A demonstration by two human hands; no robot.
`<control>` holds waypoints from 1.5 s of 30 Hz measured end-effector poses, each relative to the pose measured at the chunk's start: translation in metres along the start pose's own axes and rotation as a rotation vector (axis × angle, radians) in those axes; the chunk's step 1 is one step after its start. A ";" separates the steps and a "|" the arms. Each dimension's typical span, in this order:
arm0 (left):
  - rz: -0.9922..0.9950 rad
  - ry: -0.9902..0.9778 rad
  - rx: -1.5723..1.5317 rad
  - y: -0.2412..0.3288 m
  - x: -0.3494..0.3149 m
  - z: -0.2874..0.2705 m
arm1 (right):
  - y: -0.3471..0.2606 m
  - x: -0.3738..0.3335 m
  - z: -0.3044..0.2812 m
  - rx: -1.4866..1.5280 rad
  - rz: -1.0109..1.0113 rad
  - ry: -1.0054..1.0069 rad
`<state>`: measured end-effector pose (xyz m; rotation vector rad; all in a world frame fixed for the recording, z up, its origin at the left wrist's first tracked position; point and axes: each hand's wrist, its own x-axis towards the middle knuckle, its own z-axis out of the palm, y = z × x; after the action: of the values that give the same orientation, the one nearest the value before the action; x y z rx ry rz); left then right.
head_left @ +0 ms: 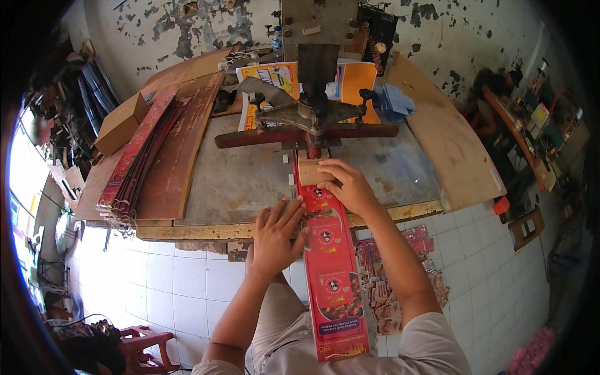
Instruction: The person places long strips of printed cardboard onto a guide, applies adhesive using a small wood block, and folds the ends of the strips to assemble packaging.
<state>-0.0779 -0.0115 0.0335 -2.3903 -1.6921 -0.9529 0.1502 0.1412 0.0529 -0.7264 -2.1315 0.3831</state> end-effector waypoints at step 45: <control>-0.015 0.329 0.208 -0.038 -0.092 0.081 | 0.034 -0.186 0.012 -0.626 0.176 0.606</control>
<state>-0.0938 -0.0421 -0.0902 -1.9679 -1.5989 -1.0462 0.2435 0.0530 -0.0857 -1.2060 -1.5943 -0.4043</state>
